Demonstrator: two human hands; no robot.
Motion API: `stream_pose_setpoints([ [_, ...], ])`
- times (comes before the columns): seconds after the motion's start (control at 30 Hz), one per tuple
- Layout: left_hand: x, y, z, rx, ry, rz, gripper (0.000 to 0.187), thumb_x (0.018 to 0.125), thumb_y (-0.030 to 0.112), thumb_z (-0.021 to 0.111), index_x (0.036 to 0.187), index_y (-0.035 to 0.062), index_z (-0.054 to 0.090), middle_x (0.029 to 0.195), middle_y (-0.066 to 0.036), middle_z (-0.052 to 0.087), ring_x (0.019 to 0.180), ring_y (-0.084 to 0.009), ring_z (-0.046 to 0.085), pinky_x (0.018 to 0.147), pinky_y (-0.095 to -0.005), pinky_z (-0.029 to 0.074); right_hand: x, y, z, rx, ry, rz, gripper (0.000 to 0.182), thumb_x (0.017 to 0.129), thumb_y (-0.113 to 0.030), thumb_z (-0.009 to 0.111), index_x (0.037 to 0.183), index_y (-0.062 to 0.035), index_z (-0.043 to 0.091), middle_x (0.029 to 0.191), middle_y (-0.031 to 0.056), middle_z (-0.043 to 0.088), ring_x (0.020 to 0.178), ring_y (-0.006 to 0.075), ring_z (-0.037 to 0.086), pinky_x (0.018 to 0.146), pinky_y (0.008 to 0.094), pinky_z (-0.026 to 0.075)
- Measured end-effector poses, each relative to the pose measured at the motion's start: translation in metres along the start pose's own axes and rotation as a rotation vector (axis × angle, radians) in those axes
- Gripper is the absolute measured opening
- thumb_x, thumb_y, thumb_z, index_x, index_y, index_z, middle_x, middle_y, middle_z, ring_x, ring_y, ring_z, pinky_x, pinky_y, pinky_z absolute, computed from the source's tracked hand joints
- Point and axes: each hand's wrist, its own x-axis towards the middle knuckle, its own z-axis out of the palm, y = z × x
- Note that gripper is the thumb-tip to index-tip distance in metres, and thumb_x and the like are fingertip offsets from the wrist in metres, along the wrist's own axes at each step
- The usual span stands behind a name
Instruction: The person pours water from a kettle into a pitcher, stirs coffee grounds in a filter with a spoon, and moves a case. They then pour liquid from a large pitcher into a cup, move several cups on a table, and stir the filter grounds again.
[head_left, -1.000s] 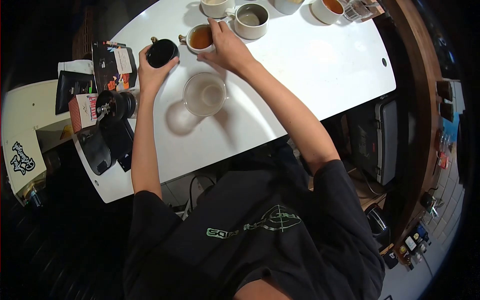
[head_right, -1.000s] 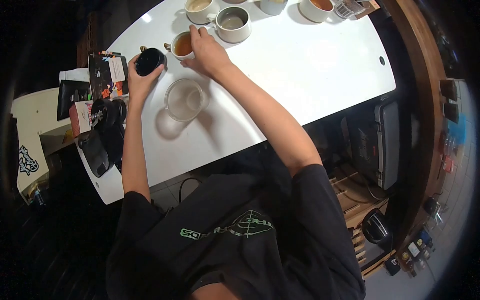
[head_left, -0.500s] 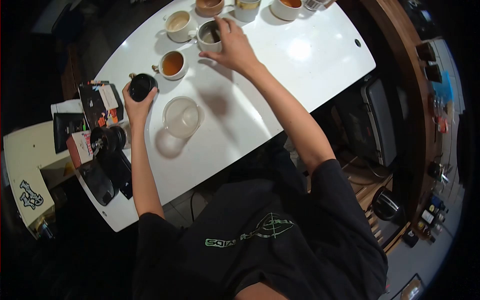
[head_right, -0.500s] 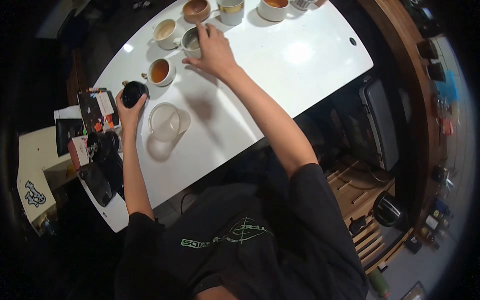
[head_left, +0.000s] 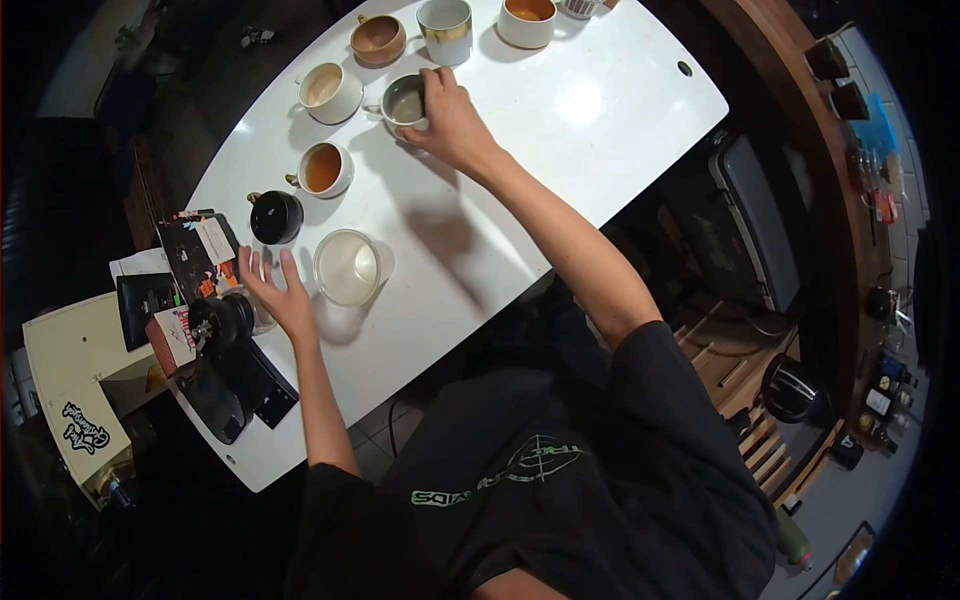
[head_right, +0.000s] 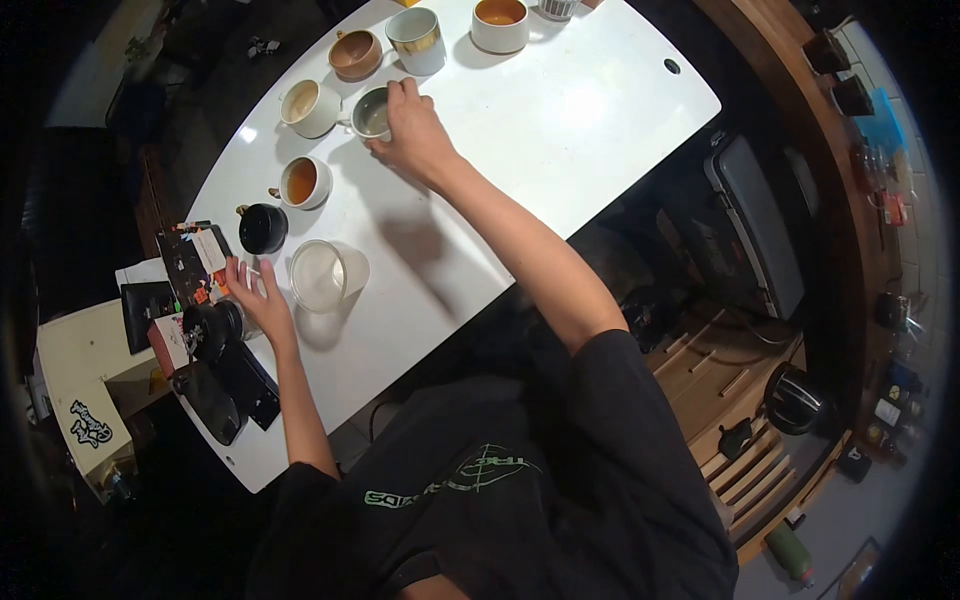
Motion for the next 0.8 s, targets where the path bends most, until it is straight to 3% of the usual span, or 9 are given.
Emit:
stream_pose_setpoints([
  [0.13, -0.040, 0.036, -0.001, -0.154, 0.010, -0.004, 0.080, 0.089, 0.036, 0.072, 0.145, -0.0005, 0.028, 0.147, -0.018, 0.035, 0.132, -0.0332, 0.042, 0.110, -0.0445, 0.035, -0.023, 0.011, -0.025, -0.005, 0.021, 0.042, 0.080, 0.073, -0.022, 0.082, 0.133, 0.0112, 0.040, 0.124, 0.0264, 0.048, 0.108, 0.0409, 0.057, 0.096, 0.0435, 0.049],
  [0.23, -0.060, 0.038, 0.004, -0.289, -0.133, 0.032, 0.089, 0.085, 0.047, 0.074, 0.146, 0.0009, 0.028, 0.145, -0.019, 0.037, 0.133, -0.0335, 0.041, 0.110, -0.0448, 0.034, -0.041, 0.017, -0.051, -0.026, 0.042, 0.078, 0.083, 0.075, -0.023, 0.081, 0.137, 0.0105, 0.037, 0.131, 0.0253, 0.046, 0.117, 0.0382, 0.054, 0.102, 0.0414, 0.047],
  [0.3, -0.071, 0.043, 0.015, -0.314, -0.230, 0.033, 0.101, 0.077, 0.054, 0.079, 0.146, 0.0011, 0.028, 0.143, -0.020, 0.040, 0.133, -0.0332, 0.041, 0.111, -0.0452, 0.034, -0.051, 0.025, -0.062, -0.019, 0.061, 0.077, 0.082, 0.074, -0.021, 0.081, 0.136, 0.0114, 0.037, 0.130, 0.0259, 0.045, 0.115, 0.0406, 0.054, 0.100, 0.0429, 0.047],
  [0.4, -0.082, 0.038, 0.023, -0.094, -0.321, -0.014, 0.102, 0.076, 0.051, 0.081, 0.147, 0.0012, 0.027, 0.145, -0.016, 0.039, 0.135, -0.0308, 0.042, 0.112, -0.0444, 0.035, -0.063, 0.032, -0.082, -0.022, 0.065, 0.103, 0.083, 0.074, -0.021, 0.081, 0.136, 0.0123, 0.037, 0.130, 0.0262, 0.045, 0.114, 0.0414, 0.053, 0.101, 0.0432, 0.046],
  [0.53, -0.082, 0.053, 0.035, -0.150, -0.313, -0.054, 0.099, 0.073, 0.042, 0.085, 0.145, 0.0012, 0.031, 0.141, -0.013, 0.044, 0.135, -0.0294, 0.043, 0.112, -0.0432, 0.037, -0.072, 0.042, -0.104, -0.073, 0.039, 0.152, 0.083, 0.079, -0.026, 0.081, 0.140, 0.0072, 0.035, 0.135, 0.0233, 0.044, 0.123, 0.0368, 0.052, 0.105, 0.0413, 0.046],
  [0.6, -0.080, 0.057, 0.040, -0.143, -0.322, -0.034, 0.096, 0.073, 0.041, 0.086, 0.144, 0.0010, 0.033, 0.141, -0.013, 0.045, 0.133, -0.0294, 0.045, 0.111, -0.0428, 0.037, -0.074, 0.046, -0.112, -0.113, 0.032, 0.151, 0.084, 0.076, -0.026, 0.081, 0.136, 0.0130, 0.037, 0.133, 0.0268, 0.044, 0.117, 0.0408, 0.053, 0.102, 0.0430, 0.046],
  [0.8, -0.079, 0.075, 0.066, -0.144, -0.358, -0.024, 0.092, 0.072, 0.040, 0.087, 0.140, 0.0004, 0.038, 0.138, -0.014, 0.048, 0.130, -0.0289, 0.048, 0.110, -0.0416, 0.038, -0.028, 0.029, -0.141, -0.242, 0.179, -0.045, 0.079, 0.076, -0.040, 0.080, 0.138, -0.0037, 0.046, 0.129, 0.0273, 0.049, 0.112, 0.0416, 0.058, 0.091, 0.0453, 0.050],
])
